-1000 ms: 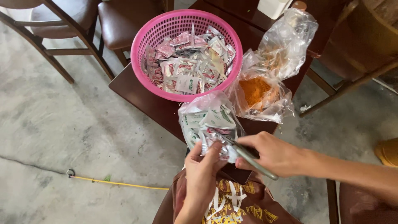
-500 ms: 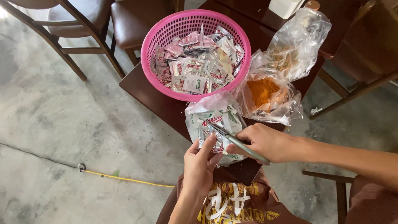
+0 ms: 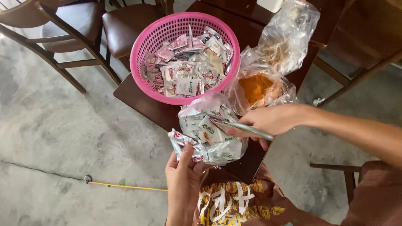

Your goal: The person sorts small seasoning packets from a pink plastic basket on a wooden table. They use scissors to separate joined packets and then place them into clear plastic bags already containing other items.

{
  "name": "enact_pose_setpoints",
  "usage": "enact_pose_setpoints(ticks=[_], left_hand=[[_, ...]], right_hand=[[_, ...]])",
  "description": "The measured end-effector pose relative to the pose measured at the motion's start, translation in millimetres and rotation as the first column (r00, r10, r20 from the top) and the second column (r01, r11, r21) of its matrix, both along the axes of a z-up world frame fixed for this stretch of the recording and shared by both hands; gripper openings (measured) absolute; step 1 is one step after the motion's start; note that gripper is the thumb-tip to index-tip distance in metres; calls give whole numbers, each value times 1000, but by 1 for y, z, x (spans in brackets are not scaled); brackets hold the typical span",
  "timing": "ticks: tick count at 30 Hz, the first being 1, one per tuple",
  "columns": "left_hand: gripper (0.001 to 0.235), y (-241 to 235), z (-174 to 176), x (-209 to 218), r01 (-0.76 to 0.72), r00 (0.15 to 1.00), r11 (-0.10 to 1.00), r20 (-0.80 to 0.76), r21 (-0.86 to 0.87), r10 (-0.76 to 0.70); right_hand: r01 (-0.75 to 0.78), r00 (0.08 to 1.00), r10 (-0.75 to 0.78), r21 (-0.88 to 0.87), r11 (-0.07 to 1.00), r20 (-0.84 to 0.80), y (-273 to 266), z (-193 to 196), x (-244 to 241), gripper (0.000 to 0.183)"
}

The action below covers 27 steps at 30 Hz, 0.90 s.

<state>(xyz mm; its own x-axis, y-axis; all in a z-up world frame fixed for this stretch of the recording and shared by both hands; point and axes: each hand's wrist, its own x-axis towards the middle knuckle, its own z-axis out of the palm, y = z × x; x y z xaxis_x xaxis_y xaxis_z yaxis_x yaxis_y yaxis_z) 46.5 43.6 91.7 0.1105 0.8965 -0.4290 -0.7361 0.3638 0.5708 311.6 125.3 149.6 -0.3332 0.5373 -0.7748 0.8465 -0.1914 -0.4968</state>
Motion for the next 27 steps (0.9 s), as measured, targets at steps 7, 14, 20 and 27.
enact_pose_setpoints(ticks=[7, 14, 20, 27], left_hand=[[22, -3, -12, 0, 0, 998, 997, -63, 76, 5], [22, -1, -23, 7, -19, 998, 997, -66, 73, 24], [20, 6, -24, 22, 94, 995, 976, -39, 198, -88], [31, 0, -33, 43, 191, 976, 924, 39, 330, -216]], right_hand=[[-110, 978, 62, 246, 963, 197, -40, 31, 18, 61], [204, 911, -274, 242, 949, 308, -102, -18, 47, 52], [177, 954, -299, 795, 581, 6, -107, -92, 21, 46], [294, 923, -337, 903, 313, -184, -109, -75, -4, 36]])
